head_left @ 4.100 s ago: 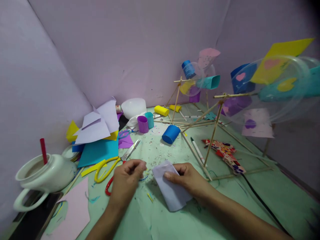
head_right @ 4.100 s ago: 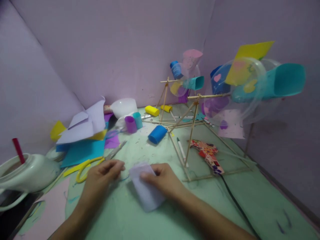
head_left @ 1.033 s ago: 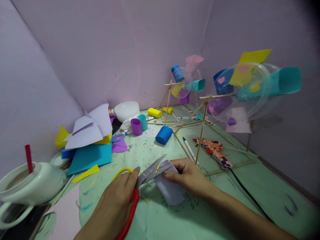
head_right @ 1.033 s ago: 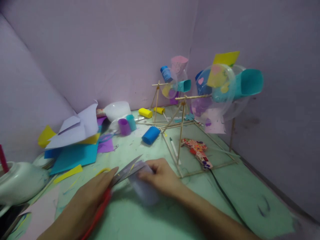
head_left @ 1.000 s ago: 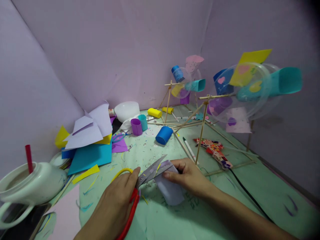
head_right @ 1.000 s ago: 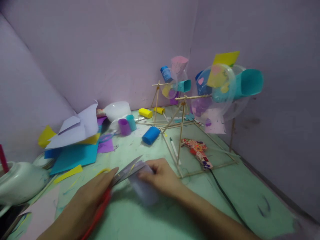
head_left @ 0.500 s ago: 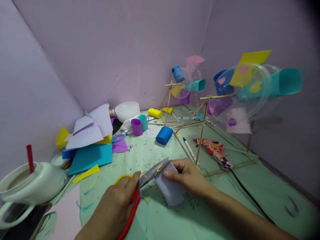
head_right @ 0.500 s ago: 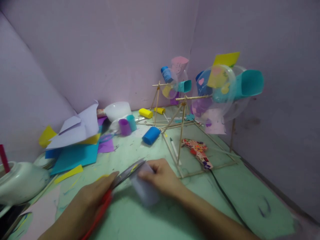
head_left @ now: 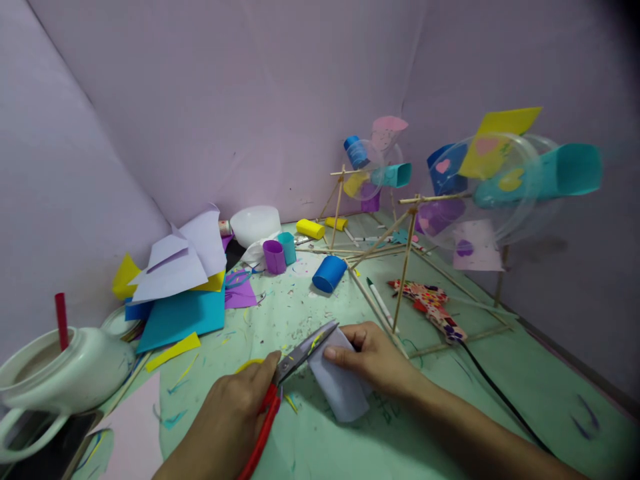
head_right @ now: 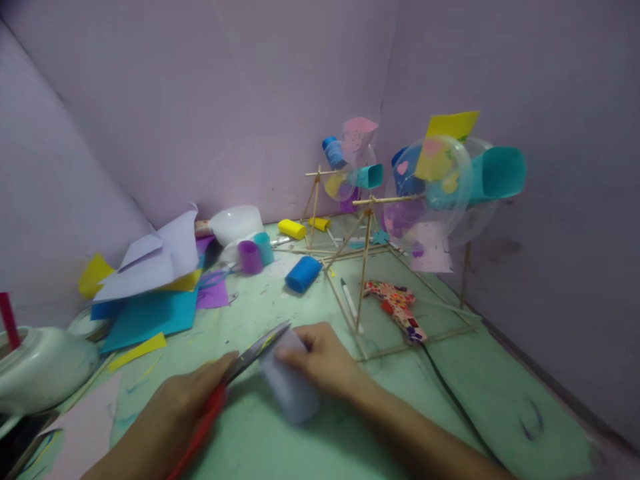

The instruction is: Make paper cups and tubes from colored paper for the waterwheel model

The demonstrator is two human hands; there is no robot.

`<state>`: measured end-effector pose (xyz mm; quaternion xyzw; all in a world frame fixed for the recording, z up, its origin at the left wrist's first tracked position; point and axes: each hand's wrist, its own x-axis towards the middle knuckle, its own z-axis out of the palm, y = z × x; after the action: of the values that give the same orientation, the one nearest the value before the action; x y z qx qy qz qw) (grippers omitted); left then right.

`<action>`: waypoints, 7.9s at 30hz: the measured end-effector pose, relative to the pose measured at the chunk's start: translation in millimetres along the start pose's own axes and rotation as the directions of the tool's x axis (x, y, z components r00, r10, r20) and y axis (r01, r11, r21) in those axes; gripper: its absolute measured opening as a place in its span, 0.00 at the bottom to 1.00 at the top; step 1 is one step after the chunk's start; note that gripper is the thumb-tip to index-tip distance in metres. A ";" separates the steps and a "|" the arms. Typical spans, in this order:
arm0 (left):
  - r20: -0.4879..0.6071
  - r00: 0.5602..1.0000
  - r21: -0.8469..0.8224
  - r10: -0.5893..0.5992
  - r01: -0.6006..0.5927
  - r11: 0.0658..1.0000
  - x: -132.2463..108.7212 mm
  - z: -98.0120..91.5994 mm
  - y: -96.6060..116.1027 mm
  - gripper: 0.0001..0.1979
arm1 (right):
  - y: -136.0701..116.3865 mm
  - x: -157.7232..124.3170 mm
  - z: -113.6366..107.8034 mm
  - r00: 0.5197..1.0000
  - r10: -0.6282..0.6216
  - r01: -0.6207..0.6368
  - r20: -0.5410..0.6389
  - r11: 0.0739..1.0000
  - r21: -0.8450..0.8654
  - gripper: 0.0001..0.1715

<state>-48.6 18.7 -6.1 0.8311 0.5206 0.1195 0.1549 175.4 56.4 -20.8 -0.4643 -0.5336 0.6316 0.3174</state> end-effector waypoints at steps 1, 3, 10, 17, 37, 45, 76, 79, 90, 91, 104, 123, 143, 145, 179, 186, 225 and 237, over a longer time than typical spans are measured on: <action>0.010 1.000 -0.005 -0.007 0.007 1.000 0.3 -0.8 1.0 0.22 | 0.8 0.5 -0.1 1.000 0.006 -0.006 0.003 1.000 0.004 0.21; 0.037 0.999 -0.013 -0.023 0.023 1.000 1.3 -3.1 3.6 0.22 | 2.6 1.2 -0.4 1.000 0.021 -0.021 0.006 1.000 0.010 0.20; 0.140 0.990 -0.098 -0.026 0.040 0.994 2.9 -9.8 10.6 0.18 | 4.0 1.2 -2.9 0.999 0.037 -0.037 -0.014 0.999 0.015 0.19; 0.065 0.996 -0.063 -0.054 0.058 0.996 2.0 -0.9 17.3 0.20 | 0.3 -2.1 7.1 0.990 -0.110 0.114 0.089 0.993 -0.036 0.08; 0.125 0.991 0.017 -0.054 0.052 0.999 3.7 -6.9 19.3 0.20 | 2.4 -3.5 10.2 0.998 -0.065 0.065 0.001 0.991 -0.113 0.15; 0.110 0.994 -0.136 -0.024 0.039 0.990 5.3 -12.5 13.4 0.18 | 8.4 -1.2 5.7 0.999 -0.003 0.004 0.037 1.000 -0.021 0.16; 0.013 0.887 -0.556 -0.461 0.389 0.734 16.1 -9.3 -1.7 0.19 | 8.4 -6.5 16.4 0.998 0.015 -0.035 0.065 0.946 0.322 0.33; 0.132 0.934 -0.773 -0.331 0.306 0.556 17.2 9.9 21.4 0.16 | 10.5 -7.2 18.7 0.996 0.005 -0.035 0.093 0.945 0.326 0.31; 0.060 0.891 -0.809 -0.451 0.308 0.501 19.2 7.2 40.2 0.14 | 8.7 -6.7 18.2 1.000 -0.013 0.010 0.008 0.950 0.311 0.16; 0.064 0.894 -0.812 -0.443 0.304 0.498 19.4 7.8 40.7 0.14 | 9.4 -7.2 18.4 1.000 -0.017 0.016 0.000 0.947 0.322 0.15; -0.142 0.927 -0.728 -0.346 0.139 0.672 11.1 18.2 34.0 0.11 | 9.3 -7.1 16.2 0.996 -0.074 0.056 0.043 0.945 0.324 0.18; -0.471 0.744 -0.792 -0.475 -0.120 0.598 2.5 11.1 26.8 0.03 | 18.2 -2.1 21.2 0.999 -0.008 -0.016 0.042 0.850 0.526 0.26; -0.031 0.725 -0.998 -0.688 0.020 0.066 22.8 20.9 23.7 0.14 | 2.2 -8.4 24.5 0.984 -0.157 0.077 0.088 0.809 0.583 0.24; -0.043 0.748 -0.997 -0.663 0.013 0.079 22.5 21.0 23.6 0.12 | -3.7 -11.2 26.0 0.968 -0.186 0.041 0.172 0.786 0.617 0.26; -0.146 0.989 -0.974 0.023 -0.148 0.173 7.6 13.3 24.9 0.27 | 14.5 -9.9 32.4 0.885 -0.052 -0.374 0.462 0.513 0.773 0.14; -0.134 0.991 -0.944 -0.004 -0.127 0.306 8.4 9.3 27.6 0.26 | 18.9 -8.2 32.8 0.882 -0.007 -0.410 0.471 0.480 0.775 0.16; -0.238 0.890 -0.264 0.389 -0.444 0.856 -3.1 -17.6 -0.8 0.11 | 14.9 -2.2 17.5 0.914 0.020 -0.306 0.405 0.691 0.655 0.12; -0.287 0.876 -0.322 0.387 -0.469 0.823 -6.8 -14.6 6.7 0.13 | 12.0 -0.8 14.9 0.883 0.018 -0.372 0.468 0.633 0.678 0.08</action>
<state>-51.3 11.7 9.7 0.8632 0.2995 0.3370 0.2271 163.0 47.3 -32.2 -0.2004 -0.2238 0.9099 0.2860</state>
